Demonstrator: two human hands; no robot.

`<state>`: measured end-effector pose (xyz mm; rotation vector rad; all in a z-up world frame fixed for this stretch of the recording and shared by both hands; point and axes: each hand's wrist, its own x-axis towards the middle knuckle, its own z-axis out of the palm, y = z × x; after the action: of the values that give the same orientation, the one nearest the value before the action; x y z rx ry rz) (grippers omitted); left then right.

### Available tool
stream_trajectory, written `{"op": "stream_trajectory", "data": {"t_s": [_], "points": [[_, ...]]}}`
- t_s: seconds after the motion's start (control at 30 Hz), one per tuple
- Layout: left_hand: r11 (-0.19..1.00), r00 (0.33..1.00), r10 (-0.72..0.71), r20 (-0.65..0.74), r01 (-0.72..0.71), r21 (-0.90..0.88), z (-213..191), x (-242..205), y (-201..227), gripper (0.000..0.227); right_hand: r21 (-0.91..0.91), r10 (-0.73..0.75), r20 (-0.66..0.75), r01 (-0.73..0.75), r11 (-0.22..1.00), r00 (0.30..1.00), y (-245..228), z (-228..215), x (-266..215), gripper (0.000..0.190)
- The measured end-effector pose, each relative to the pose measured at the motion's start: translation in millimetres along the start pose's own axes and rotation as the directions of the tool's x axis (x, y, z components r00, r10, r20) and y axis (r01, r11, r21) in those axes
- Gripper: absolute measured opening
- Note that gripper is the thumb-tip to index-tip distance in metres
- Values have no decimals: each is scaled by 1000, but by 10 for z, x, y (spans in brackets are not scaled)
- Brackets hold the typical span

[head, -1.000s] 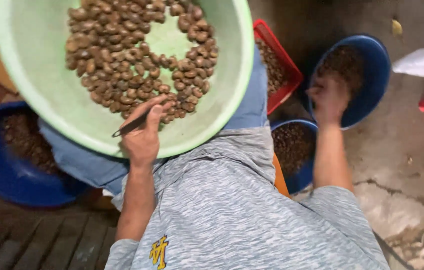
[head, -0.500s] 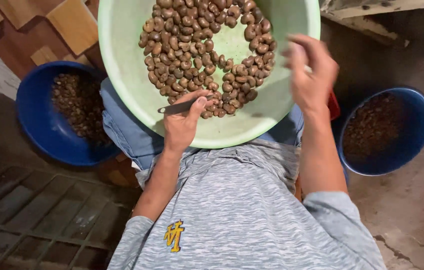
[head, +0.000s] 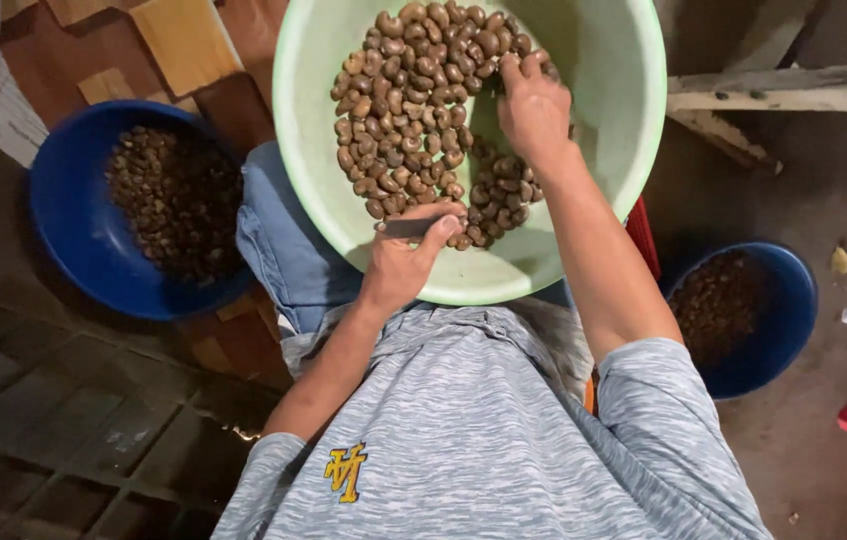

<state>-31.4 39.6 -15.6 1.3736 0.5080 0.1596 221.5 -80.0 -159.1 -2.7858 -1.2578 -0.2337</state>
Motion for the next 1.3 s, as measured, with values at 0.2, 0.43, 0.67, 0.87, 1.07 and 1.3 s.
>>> {"op": "stream_trajectory", "data": {"t_s": [0.2, 0.43, 0.67, 0.87, 1.07, 1.3], "points": [[995, 997, -79, -14, 78, -57, -48, -4, -12, 23, 402, 122, 205, -197, 894, 971, -255, -410, -21, 27], [980, 978, 191, -84, -185, 67, -109, 119, -14, 24, 901, 44, 432, -429, -57, 901, -689, -1305, -679, 44], [928, 923, 371, 103, -372, -4, 139, 123, 17, 22, 930, 182, 338, -299, -211, 923, -842, -1476, -1108, 38], [919, 904, 395, 166, -386, -84, 229, 58, 72, 22, 972, 247, 230, -210, -104, 942, -849, -1662, -1230, 37], [924, 907, 381, 179, -367, -109, 254, 78, 35, 21, 975, 251, 224, -218, -51, 942, -854, -1808, -1254, 44], [936, 908, 344, 237, -312, -165, 352, 101, -8, 20, 971, 278, 238, -236, -40, 930, -758, -1865, -1327, 42]]}}
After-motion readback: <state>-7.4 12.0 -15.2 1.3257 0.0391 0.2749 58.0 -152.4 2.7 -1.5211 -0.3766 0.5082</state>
